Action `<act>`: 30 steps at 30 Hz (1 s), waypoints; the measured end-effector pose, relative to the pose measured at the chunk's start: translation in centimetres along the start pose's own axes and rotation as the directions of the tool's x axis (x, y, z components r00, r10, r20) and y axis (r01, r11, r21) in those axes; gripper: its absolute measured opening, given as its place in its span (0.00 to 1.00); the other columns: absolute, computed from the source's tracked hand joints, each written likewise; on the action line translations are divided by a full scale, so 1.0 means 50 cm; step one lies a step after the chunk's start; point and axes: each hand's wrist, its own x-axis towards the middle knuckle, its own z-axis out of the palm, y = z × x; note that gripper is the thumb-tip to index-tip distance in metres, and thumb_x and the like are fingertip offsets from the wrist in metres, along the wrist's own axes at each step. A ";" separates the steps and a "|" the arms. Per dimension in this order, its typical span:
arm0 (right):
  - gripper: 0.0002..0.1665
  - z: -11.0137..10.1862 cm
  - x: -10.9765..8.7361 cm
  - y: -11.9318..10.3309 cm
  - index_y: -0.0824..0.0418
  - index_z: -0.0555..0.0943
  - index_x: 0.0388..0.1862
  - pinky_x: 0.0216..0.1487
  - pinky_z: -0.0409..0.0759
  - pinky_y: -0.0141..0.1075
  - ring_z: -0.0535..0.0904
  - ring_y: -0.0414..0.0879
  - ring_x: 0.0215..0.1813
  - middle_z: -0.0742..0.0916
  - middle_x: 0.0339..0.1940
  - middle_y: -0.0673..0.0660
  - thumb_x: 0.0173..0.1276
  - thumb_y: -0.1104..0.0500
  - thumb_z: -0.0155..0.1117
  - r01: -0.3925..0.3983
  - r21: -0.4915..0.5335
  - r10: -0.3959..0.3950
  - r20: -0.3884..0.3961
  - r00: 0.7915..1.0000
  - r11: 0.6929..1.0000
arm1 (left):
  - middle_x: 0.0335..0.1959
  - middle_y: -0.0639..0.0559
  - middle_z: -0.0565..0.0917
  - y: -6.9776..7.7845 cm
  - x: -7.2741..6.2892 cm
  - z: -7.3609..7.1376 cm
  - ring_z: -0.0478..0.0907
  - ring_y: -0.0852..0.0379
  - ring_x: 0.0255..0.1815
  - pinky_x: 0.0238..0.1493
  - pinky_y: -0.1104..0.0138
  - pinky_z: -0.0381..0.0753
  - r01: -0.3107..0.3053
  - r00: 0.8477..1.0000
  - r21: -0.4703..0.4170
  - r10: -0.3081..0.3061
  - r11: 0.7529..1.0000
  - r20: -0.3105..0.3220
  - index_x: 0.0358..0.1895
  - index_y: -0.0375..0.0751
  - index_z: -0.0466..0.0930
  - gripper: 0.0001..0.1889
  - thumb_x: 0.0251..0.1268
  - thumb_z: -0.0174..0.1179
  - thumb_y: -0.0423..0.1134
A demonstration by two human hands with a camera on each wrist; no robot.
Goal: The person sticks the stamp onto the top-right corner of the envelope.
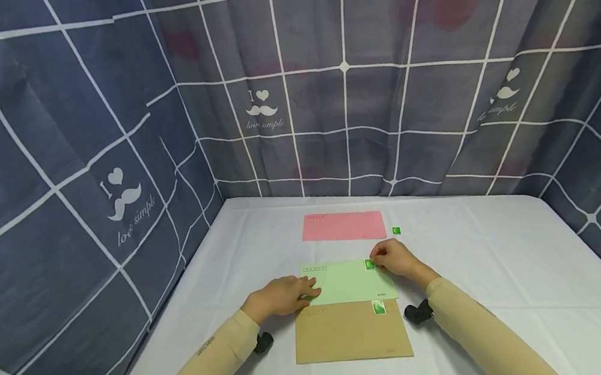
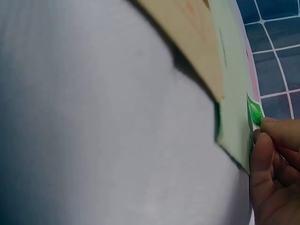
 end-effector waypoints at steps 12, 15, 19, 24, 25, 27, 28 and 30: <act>0.05 0.002 0.001 -0.011 0.67 0.85 0.33 0.27 0.74 0.30 0.74 0.42 0.26 0.82 0.23 0.53 0.70 0.67 0.64 -0.032 -0.023 0.032 -0.004 0.999 0.999 | 0.74 0.50 0.72 -0.004 0.002 -0.001 0.69 0.51 0.75 0.71 0.55 0.73 -0.002 1.000 -0.010 0.002 1.000 -0.003 0.67 0.55 0.78 0.22 0.71 0.62 0.40; 0.05 0.003 0.000 -0.012 0.67 0.84 0.33 0.26 0.74 0.30 0.74 0.42 0.25 0.82 0.23 0.53 0.69 0.67 0.64 -0.028 -0.035 0.028 0.002 1.000 0.999 | 0.73 0.51 0.72 -0.006 0.004 0.004 0.69 0.52 0.75 0.71 0.55 0.74 -0.007 1.000 -0.009 0.007 1.000 -0.007 0.67 0.55 0.78 0.22 0.71 0.62 0.40; 0.05 0.004 -0.001 -0.013 0.66 0.84 0.32 0.27 0.74 0.30 0.73 0.42 0.25 0.81 0.23 0.52 0.69 0.67 0.64 -0.030 -0.051 0.031 0.010 0.999 0.998 | 0.73 0.51 0.72 -0.008 0.005 0.006 0.69 0.52 0.75 0.71 0.56 0.74 -0.011 1.000 -0.004 0.011 1.000 -0.008 0.67 0.55 0.78 0.22 0.71 0.62 0.40; 0.06 0.004 -0.001 -0.015 0.65 0.84 0.31 0.26 0.73 0.31 0.73 0.41 0.25 0.81 0.22 0.51 0.69 0.67 0.64 -0.019 -0.072 0.019 0.006 1.000 0.997 | 0.73 0.51 0.72 -0.008 0.005 0.006 0.70 0.51 0.74 0.71 0.55 0.74 -0.008 1.000 -0.004 0.008 1.000 -0.009 0.67 0.56 0.77 0.22 0.71 0.62 0.40; 0.06 0.004 -0.001 -0.016 0.65 0.84 0.31 0.26 0.73 0.30 0.73 0.41 0.25 0.81 0.22 0.51 0.69 0.67 0.64 -0.017 -0.077 0.017 0.003 1.000 0.997 | 0.73 0.51 0.72 -0.008 0.005 0.006 0.70 0.51 0.74 0.71 0.55 0.74 -0.006 1.000 -0.005 0.006 1.000 -0.011 0.67 0.56 0.77 0.22 0.71 0.62 0.40; 0.06 0.004 -0.002 -0.018 0.65 0.84 0.30 0.25 0.72 0.30 0.72 0.41 0.24 0.81 0.22 0.51 0.68 0.66 0.64 -0.008 -0.088 0.008 -0.002 1.000 0.996 | 0.73 0.51 0.72 -0.008 0.005 0.006 0.70 0.51 0.74 0.71 0.55 0.74 -0.004 1.000 -0.005 0.004 1.000 -0.014 0.67 0.56 0.77 0.22 0.71 0.62 0.40; 0.06 0.004 -0.002 -0.018 0.65 0.84 0.30 0.25 0.72 0.30 0.72 0.41 0.24 0.81 0.22 0.51 0.68 0.66 0.64 -0.007 -0.094 0.006 -0.005 1.000 0.996 | 0.74 0.51 0.71 -0.008 0.004 0.006 0.70 0.51 0.74 0.71 0.55 0.74 -0.002 1.000 -0.006 0.002 1.000 -0.013 0.67 0.55 0.77 0.22 0.71 0.62 0.40; 0.06 0.003 -0.001 -0.019 0.64 0.84 0.30 0.25 0.72 0.30 0.72 0.41 0.24 0.82 0.22 0.51 0.67 0.66 0.65 -0.008 -0.098 0.007 -0.012 1.000 0.995 | 0.73 0.51 0.71 -0.008 0.004 0.006 0.70 0.51 0.74 0.71 0.55 0.74 -0.004 1.000 -0.007 0.004 1.000 -0.016 0.67 0.55 0.77 0.22 0.71 0.62 0.39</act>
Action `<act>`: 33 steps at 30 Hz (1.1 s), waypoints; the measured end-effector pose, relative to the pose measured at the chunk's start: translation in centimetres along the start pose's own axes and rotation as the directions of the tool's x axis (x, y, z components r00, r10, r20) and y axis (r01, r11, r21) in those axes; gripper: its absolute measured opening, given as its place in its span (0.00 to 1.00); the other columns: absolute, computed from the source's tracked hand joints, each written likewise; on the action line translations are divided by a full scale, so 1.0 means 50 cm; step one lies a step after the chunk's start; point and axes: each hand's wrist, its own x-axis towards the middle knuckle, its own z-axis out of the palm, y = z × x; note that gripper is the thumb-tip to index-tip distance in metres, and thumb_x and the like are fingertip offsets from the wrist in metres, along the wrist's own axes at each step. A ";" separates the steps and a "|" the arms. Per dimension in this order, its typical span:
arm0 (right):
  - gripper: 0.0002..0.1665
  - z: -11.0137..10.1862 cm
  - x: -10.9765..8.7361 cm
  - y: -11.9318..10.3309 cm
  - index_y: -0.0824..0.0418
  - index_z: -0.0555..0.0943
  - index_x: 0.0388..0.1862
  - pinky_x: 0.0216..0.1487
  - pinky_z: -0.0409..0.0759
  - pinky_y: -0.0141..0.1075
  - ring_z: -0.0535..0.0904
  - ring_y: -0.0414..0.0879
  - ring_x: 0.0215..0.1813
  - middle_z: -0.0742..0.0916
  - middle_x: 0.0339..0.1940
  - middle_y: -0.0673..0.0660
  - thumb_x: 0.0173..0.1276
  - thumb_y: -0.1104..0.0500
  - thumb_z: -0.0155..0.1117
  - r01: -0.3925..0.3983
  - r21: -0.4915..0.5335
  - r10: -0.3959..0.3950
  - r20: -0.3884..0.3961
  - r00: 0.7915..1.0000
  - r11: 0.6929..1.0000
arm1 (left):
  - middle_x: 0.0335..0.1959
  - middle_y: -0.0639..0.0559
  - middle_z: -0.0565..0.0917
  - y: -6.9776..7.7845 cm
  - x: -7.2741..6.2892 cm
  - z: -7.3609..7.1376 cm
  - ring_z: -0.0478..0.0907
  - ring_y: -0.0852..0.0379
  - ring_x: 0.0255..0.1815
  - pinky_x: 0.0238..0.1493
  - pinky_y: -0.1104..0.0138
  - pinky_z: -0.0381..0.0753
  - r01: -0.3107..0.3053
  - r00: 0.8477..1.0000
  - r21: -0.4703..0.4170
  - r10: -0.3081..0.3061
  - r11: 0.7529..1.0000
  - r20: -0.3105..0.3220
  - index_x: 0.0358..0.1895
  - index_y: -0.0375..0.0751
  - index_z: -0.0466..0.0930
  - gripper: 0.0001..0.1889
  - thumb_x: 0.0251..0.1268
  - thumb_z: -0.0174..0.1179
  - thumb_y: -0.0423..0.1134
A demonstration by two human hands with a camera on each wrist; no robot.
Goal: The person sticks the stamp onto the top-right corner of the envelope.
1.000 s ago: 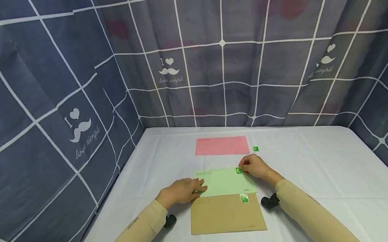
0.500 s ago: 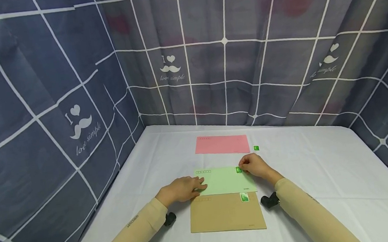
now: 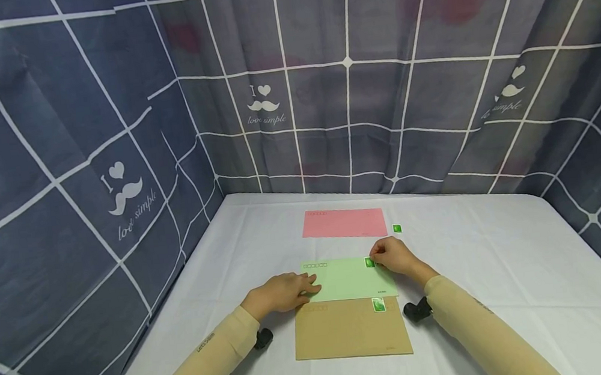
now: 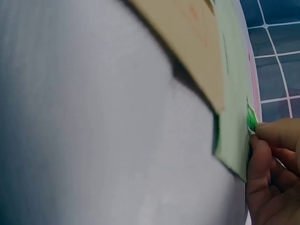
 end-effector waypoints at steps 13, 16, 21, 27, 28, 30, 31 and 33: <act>0.06 0.002 0.008 -0.001 0.63 0.84 0.28 0.26 0.73 0.31 0.73 0.42 0.26 0.84 0.24 0.52 0.65 0.67 0.65 0.015 -0.034 -0.016 -0.011 1.000 0.999 | 0.74 0.51 0.71 0.003 -0.002 -0.007 0.69 0.51 0.75 0.71 0.56 0.73 0.013 1.000 -0.013 -0.013 1.000 0.016 0.67 0.56 0.77 0.22 0.72 0.61 0.39; 0.06 0.003 0.009 -0.001 0.63 0.85 0.27 0.28 0.74 0.31 0.74 0.42 0.27 0.85 0.25 0.53 0.65 0.67 0.65 0.028 -0.050 -0.029 -0.016 0.999 0.998 | 0.74 0.51 0.71 0.004 -0.004 -0.008 0.69 0.51 0.74 0.71 0.55 0.73 0.014 1.000 -0.013 -0.014 1.000 0.014 0.67 0.55 0.78 0.22 0.72 0.61 0.39; 0.07 0.005 0.007 0.000 0.63 0.85 0.27 0.30 0.74 0.32 0.75 0.42 0.28 0.86 0.26 0.53 0.65 0.67 0.66 0.019 -0.057 -0.020 -0.020 1.000 0.998 | 0.75 0.52 0.70 0.005 -0.004 -0.002 0.69 0.51 0.75 0.72 0.55 0.72 0.020 1.000 -0.025 -0.020 0.999 0.017 0.67 0.55 0.77 0.22 0.72 0.61 0.40; 0.07 0.006 0.005 0.000 0.62 0.84 0.26 0.29 0.74 0.31 0.75 0.42 0.29 0.86 0.26 0.53 0.65 0.67 0.65 0.017 -0.073 -0.019 -0.018 1.000 0.997 | 0.75 0.52 0.70 0.007 -0.006 -0.003 0.69 0.50 0.75 0.72 0.55 0.72 0.029 0.999 -0.031 -0.028 0.999 0.020 0.68 0.56 0.77 0.22 0.72 0.60 0.40; 0.07 0.006 0.006 0.000 0.62 0.84 0.26 0.30 0.74 0.31 0.75 0.42 0.29 0.86 0.26 0.53 0.65 0.67 0.65 0.016 -0.074 -0.017 -0.021 1.000 0.997 | 0.75 0.52 0.70 0.007 -0.005 -0.004 0.69 0.50 0.75 0.72 0.55 0.72 0.028 0.999 -0.028 -0.028 0.999 0.020 0.68 0.56 0.77 0.22 0.72 0.60 0.40; 0.07 0.005 0.007 0.000 0.62 0.84 0.26 0.30 0.75 0.32 0.75 0.42 0.29 0.86 0.26 0.53 0.65 0.67 0.65 0.018 -0.080 -0.020 -0.025 0.999 0.997 | 0.75 0.52 0.70 0.006 -0.004 -0.004 0.68 0.51 0.75 0.72 0.55 0.72 0.025 1.000 -0.027 -0.025 0.999 0.019 0.68 0.56 0.77 0.22 0.72 0.61 0.40; 0.07 0.005 0.007 0.000 0.63 0.84 0.26 0.30 0.75 0.32 0.75 0.42 0.29 0.86 0.26 0.53 0.65 0.67 0.65 0.020 -0.084 -0.022 -0.027 0.999 0.996 | 0.75 0.52 0.70 0.005 -0.003 -0.003 0.68 0.51 0.75 0.72 0.55 0.72 0.023 1.000 -0.026 -0.022 0.999 0.019 0.68 0.56 0.77 0.22 0.72 0.61 0.40; 0.07 0.005 0.007 0.001 0.63 0.84 0.26 0.30 0.74 0.32 0.75 0.42 0.29 0.86 0.26 0.53 0.64 0.68 0.64 0.020 -0.086 -0.023 -0.031 0.999 0.996 | 0.75 0.52 0.70 0.005 -0.002 -0.004 0.68 0.51 0.75 0.72 0.55 0.72 0.021 1.000 -0.025 -0.020 0.999 0.020 0.67 0.56 0.77 0.22 0.72 0.61 0.40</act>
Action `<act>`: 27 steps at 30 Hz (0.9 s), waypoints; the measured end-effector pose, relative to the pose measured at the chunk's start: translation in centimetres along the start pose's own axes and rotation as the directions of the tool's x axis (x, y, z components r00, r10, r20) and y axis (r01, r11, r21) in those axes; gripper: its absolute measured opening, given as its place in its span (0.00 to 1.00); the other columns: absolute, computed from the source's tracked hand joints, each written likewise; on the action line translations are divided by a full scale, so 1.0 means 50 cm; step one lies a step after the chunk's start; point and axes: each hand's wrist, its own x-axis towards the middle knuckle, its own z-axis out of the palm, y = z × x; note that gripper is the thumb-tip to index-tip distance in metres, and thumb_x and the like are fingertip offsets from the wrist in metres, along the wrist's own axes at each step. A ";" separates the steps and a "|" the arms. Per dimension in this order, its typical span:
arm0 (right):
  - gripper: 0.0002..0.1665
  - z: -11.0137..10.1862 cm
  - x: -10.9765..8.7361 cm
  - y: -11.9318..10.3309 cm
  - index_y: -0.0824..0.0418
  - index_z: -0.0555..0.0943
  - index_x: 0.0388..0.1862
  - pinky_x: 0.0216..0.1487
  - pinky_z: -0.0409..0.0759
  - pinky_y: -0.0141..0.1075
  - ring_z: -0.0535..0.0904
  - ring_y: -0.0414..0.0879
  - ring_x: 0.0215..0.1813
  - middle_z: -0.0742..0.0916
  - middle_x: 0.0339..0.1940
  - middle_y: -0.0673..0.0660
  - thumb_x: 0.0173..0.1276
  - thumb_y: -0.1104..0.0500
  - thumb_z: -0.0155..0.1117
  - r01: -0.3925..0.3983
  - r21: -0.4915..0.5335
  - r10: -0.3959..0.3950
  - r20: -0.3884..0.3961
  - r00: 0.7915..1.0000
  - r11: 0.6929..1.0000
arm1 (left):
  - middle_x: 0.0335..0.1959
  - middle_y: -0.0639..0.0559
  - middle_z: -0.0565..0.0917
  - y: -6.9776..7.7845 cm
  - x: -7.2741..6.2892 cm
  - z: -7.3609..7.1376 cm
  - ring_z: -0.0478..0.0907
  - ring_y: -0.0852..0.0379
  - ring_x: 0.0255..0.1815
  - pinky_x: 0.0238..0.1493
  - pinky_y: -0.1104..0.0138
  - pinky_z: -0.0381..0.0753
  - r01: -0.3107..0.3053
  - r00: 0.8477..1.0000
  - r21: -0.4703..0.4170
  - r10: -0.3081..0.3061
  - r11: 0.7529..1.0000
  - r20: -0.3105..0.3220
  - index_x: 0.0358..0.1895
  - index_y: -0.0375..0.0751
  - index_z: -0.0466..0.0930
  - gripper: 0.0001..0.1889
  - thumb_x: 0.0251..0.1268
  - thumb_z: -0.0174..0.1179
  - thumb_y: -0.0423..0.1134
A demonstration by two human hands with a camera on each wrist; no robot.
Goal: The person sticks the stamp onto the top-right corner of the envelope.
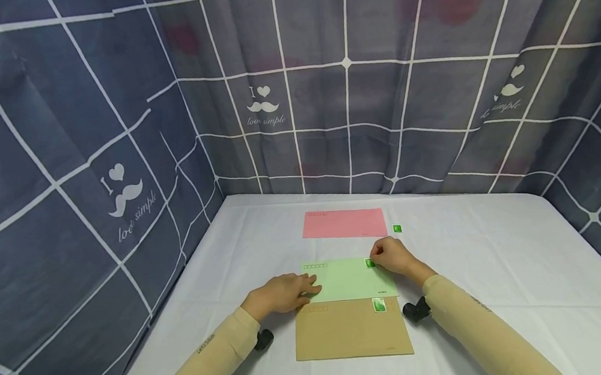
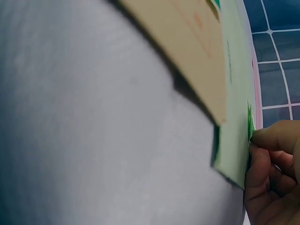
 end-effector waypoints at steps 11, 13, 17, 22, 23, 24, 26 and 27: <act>0.07 0.000 0.001 -0.002 0.62 0.84 0.24 0.26 0.73 0.30 0.74 0.41 0.26 0.85 0.24 0.52 0.62 0.67 0.65 -0.004 -0.010 0.004 -0.003 1.000 1.000 | 0.75 0.51 0.70 -0.002 0.001 0.001 0.68 0.51 0.75 0.73 0.55 0.71 -0.001 1.000 0.001 0.001 1.000 0.008 0.68 0.55 0.76 0.22 0.73 0.60 0.40; 0.07 -0.001 0.003 -0.001 0.63 0.83 0.24 0.26 0.73 0.30 0.74 0.42 0.25 0.85 0.23 0.52 0.61 0.67 0.65 -0.003 -0.013 0.003 -0.010 1.000 1.000 | 0.75 0.51 0.70 -0.003 0.002 0.000 0.68 0.51 0.76 0.73 0.55 0.71 -0.004 1.000 0.003 0.004 1.000 0.007 0.68 0.55 0.76 0.22 0.73 0.60 0.40; 0.06 -0.004 0.004 -0.002 0.63 0.83 0.24 0.27 0.73 0.31 0.75 0.42 0.26 0.85 0.23 0.52 0.61 0.67 0.65 -0.011 -0.014 0.010 -0.022 1.000 1.000 | 0.75 0.51 0.70 -0.003 0.002 -0.003 0.67 0.52 0.76 0.73 0.56 0.71 -0.007 1.000 0.007 0.007 1.000 0.008 0.68 0.55 0.76 0.22 0.73 0.60 0.40; 0.06 -0.004 0.003 -0.003 0.63 0.83 0.24 0.27 0.73 0.31 0.74 0.42 0.26 0.85 0.23 0.52 0.61 0.67 0.66 -0.024 -0.012 0.023 -0.025 0.999 1.000 | 0.75 0.52 0.70 -0.002 0.002 -0.004 0.68 0.52 0.76 0.73 0.56 0.71 -0.001 1.000 0.008 0.001 1.000 0.012 0.68 0.56 0.76 0.22 0.72 0.61 0.41; 0.07 -0.004 0.002 -0.004 0.62 0.83 0.24 0.26 0.72 0.30 0.74 0.42 0.26 0.85 0.23 0.52 0.61 0.66 0.66 -0.030 -0.010 0.030 -0.025 0.999 0.999 | 0.75 0.52 0.70 -0.001 0.001 -0.004 0.67 0.52 0.76 0.73 0.56 0.71 0.000 1.000 0.006 0.000 1.000 0.012 0.68 0.56 0.76 0.22 0.72 0.61 0.41; 0.07 -0.004 0.002 -0.004 0.63 0.83 0.24 0.26 0.72 0.30 0.74 0.41 0.26 0.84 0.23 0.52 0.62 0.66 0.66 -0.032 -0.009 0.032 -0.022 0.999 0.999 | 0.75 0.52 0.70 -0.001 0.001 -0.004 0.68 0.52 0.76 0.73 0.56 0.71 0.001 1.000 0.004 -0.001 1.000 0.013 0.68 0.56 0.76 0.22 0.72 0.61 0.41; 0.07 -0.004 0.001 -0.004 0.63 0.83 0.24 0.25 0.72 0.30 0.74 0.41 0.25 0.84 0.23 0.53 0.62 0.66 0.66 -0.044 -0.002 0.044 -0.015 0.999 0.999 | 0.75 0.52 0.70 0.001 0.000 -0.004 0.68 0.52 0.76 0.73 0.56 0.71 0.005 1.000 -0.001 -0.005 1.000 0.014 0.68 0.56 0.77 0.22 0.72 0.61 0.40; 0.07 -0.004 0.000 -0.004 0.63 0.83 0.24 0.25 0.72 0.30 0.74 0.41 0.24 0.84 0.22 0.53 0.62 0.66 0.67 -0.049 0.003 0.049 -0.011 0.999 0.999 | 0.74 0.52 0.70 0.001 0.000 -0.004 0.68 0.52 0.75 0.73 0.56 0.71 0.006 1.000 -0.002 -0.006 1.000 0.013 0.68 0.56 0.77 0.22 0.72 0.61 0.40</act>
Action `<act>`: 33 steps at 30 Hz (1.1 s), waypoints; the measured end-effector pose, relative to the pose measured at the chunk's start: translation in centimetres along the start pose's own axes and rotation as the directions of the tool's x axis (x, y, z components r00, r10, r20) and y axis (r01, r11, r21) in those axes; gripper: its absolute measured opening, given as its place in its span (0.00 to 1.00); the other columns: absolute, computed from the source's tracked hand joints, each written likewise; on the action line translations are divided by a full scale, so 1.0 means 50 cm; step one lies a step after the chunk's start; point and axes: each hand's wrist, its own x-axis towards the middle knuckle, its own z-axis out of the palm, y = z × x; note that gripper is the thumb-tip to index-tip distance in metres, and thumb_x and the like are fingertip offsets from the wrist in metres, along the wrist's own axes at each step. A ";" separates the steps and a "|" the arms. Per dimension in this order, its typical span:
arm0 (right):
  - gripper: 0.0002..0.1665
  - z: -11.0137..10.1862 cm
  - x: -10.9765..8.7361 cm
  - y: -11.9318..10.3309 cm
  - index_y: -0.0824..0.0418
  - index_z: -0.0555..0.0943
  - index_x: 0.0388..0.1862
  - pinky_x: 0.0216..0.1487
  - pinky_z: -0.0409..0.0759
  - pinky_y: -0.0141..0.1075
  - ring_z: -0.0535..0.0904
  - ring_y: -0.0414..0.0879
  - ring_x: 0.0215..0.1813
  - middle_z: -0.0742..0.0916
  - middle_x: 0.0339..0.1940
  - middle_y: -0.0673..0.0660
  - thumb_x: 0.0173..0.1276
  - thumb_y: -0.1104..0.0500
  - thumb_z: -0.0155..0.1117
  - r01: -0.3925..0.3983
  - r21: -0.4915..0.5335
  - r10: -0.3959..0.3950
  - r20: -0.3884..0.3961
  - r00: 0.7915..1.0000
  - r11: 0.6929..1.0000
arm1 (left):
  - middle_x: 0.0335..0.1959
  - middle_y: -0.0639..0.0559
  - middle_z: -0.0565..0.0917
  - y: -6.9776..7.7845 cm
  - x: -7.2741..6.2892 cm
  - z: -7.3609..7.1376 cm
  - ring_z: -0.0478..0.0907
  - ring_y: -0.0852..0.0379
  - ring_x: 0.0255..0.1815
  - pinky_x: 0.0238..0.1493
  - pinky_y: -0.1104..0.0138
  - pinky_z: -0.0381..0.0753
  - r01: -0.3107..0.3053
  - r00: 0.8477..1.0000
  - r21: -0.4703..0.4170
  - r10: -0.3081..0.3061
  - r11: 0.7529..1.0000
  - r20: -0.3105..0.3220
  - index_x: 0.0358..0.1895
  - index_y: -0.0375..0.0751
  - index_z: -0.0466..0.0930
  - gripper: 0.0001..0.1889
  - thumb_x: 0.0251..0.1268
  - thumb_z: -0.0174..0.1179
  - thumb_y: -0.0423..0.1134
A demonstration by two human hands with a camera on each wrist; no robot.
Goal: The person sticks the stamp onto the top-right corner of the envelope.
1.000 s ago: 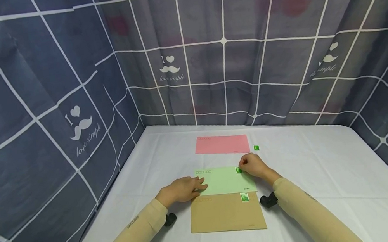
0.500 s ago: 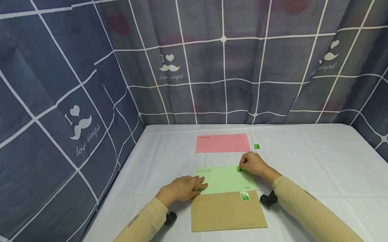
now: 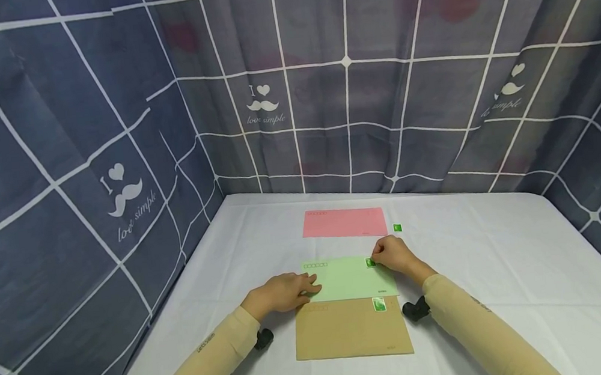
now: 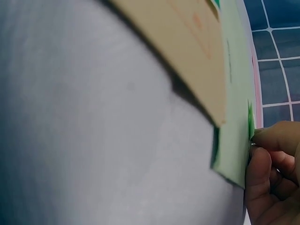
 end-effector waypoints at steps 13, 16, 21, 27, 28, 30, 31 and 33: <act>0.08 0.000 -0.005 0.000 0.63 0.82 0.22 0.23 0.72 0.31 0.73 0.41 0.21 0.82 0.18 0.51 0.61 0.66 0.66 0.007 0.019 -0.007 0.008 1.000 1.000 | 0.74 0.51 0.70 -0.004 0.005 0.009 0.68 0.52 0.75 0.72 0.56 0.72 -0.007 1.000 0.019 0.007 1.000 -0.002 0.68 0.56 0.76 0.22 0.72 0.61 0.40; 0.08 -0.001 -0.005 -0.001 0.63 0.82 0.22 0.23 0.72 0.31 0.74 0.41 0.21 0.83 0.19 0.52 0.61 0.67 0.66 0.008 0.019 -0.008 0.006 1.000 1.000 | 0.75 0.52 0.70 -0.004 0.004 0.008 0.68 0.51 0.75 0.73 0.56 0.72 -0.003 1.000 0.011 0.003 1.000 -0.002 0.68 0.57 0.76 0.23 0.72 0.61 0.40; 0.07 -0.003 -0.004 -0.005 0.63 0.82 0.23 0.23 0.72 0.31 0.74 0.41 0.22 0.83 0.20 0.52 0.61 0.66 0.67 -0.004 0.018 0.004 -0.007 1.000 1.000 | 0.75 0.52 0.70 -0.005 0.005 0.005 0.68 0.52 0.76 0.73 0.56 0.72 -0.005 1.000 0.011 0.005 1.000 -0.006 0.68 0.56 0.76 0.23 0.72 0.61 0.40; 0.08 -0.004 -0.006 -0.007 0.63 0.82 0.23 0.24 0.73 0.31 0.74 0.41 0.22 0.82 0.20 0.52 0.62 0.66 0.68 -0.022 0.033 0.022 -0.002 1.000 0.999 | 0.75 0.51 0.70 -0.004 0.003 0.004 0.68 0.51 0.75 0.73 0.55 0.71 -0.008 1.000 0.013 0.008 1.000 -0.003 0.68 0.56 0.76 0.22 0.73 0.60 0.40; 0.08 -0.004 -0.007 -0.007 0.63 0.82 0.23 0.24 0.73 0.31 0.74 0.41 0.22 0.82 0.20 0.52 0.62 0.66 0.68 -0.024 0.039 0.025 0.000 1.000 0.999 | 0.75 0.51 0.70 -0.003 0.003 0.004 0.68 0.50 0.75 0.73 0.55 0.71 -0.008 1.000 0.008 0.008 1.000 -0.004 0.68 0.55 0.76 0.22 0.73 0.60 0.40; 0.08 -0.004 -0.008 -0.007 0.63 0.82 0.23 0.24 0.72 0.31 0.74 0.41 0.22 0.82 0.19 0.52 0.62 0.66 0.68 -0.026 0.045 0.026 0.004 1.000 0.999 | 0.74 0.49 0.70 -0.002 0.002 0.004 0.69 0.48 0.75 0.72 0.54 0.72 -0.018 1.000 0.011 0.018 1.000 -0.010 0.68 0.54 0.77 0.22 0.73 0.60 0.40; 0.08 -0.005 -0.009 -0.006 0.63 0.82 0.24 0.24 0.73 0.31 0.74 0.41 0.22 0.82 0.19 0.52 0.62 0.66 0.68 -0.023 0.047 0.023 0.005 1.000 0.999 | 0.75 0.50 0.70 -0.001 0.001 0.003 0.69 0.49 0.75 0.72 0.54 0.72 -0.015 1.000 0.008 0.015 1.000 -0.009 0.68 0.55 0.76 0.22 0.73 0.60 0.40; 0.07 -0.006 -0.011 -0.006 0.63 0.83 0.24 0.24 0.73 0.31 0.74 0.41 0.22 0.82 0.19 0.52 0.62 0.66 0.68 -0.019 0.053 0.018 0.005 1.000 0.998 | 0.75 0.50 0.70 0.000 0.001 0.003 0.69 0.48 0.75 0.72 0.54 0.72 -0.012 1.000 0.008 0.012 1.000 -0.010 0.68 0.55 0.76 0.22 0.73 0.60 0.40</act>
